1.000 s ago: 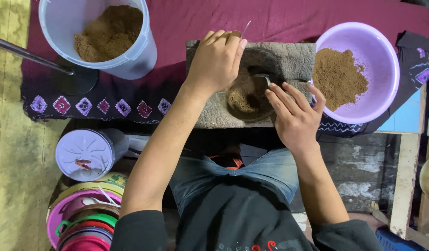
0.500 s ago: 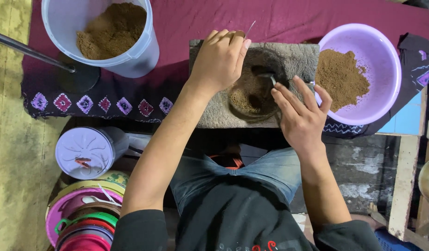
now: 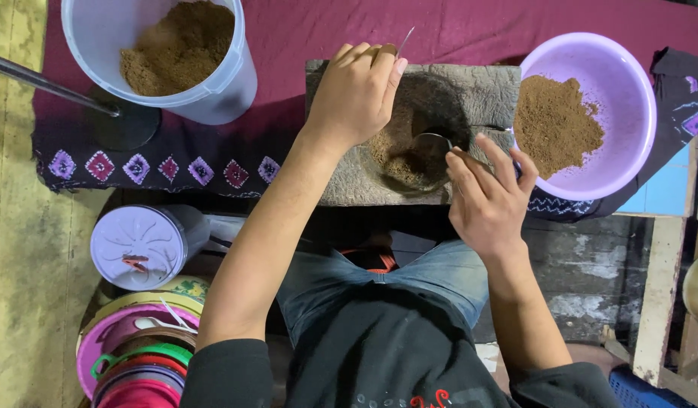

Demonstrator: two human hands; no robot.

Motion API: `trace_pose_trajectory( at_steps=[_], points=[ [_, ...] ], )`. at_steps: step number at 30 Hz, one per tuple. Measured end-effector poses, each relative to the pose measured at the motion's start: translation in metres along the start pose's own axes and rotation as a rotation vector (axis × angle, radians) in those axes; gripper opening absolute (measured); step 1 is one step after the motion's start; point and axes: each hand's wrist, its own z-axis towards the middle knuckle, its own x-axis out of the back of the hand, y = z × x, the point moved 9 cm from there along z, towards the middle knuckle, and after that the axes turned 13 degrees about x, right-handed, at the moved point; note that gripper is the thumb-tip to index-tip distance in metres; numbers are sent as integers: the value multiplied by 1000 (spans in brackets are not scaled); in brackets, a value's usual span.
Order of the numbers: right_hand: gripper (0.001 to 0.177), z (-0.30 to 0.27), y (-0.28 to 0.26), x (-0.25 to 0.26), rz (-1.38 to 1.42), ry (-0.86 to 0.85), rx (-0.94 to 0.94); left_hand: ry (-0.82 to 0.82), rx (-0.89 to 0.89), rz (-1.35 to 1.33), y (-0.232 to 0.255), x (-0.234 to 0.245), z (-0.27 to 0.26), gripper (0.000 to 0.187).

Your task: Transferring brown powder between a stone mortar and a plastic bowl using a spoon.

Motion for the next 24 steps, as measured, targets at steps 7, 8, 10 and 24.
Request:
trace_pose_trajectory(
  at_steps=[7,8,10,24],
  points=[
    [15,-7,-10,0,-23,-29,14,2,-10,0,0,-1,-1,32],
    [15,-6,-8,1,1,-22,1,-3,-4,3,0,-2,-1,32],
    [15,-5,-2,1,23,-13,-14,-9,-1,7,0,-1,-1,33],
    [10,-21,44,-27,339,-16,-263,-5,4,9,1,0,-2,32]
  ],
)
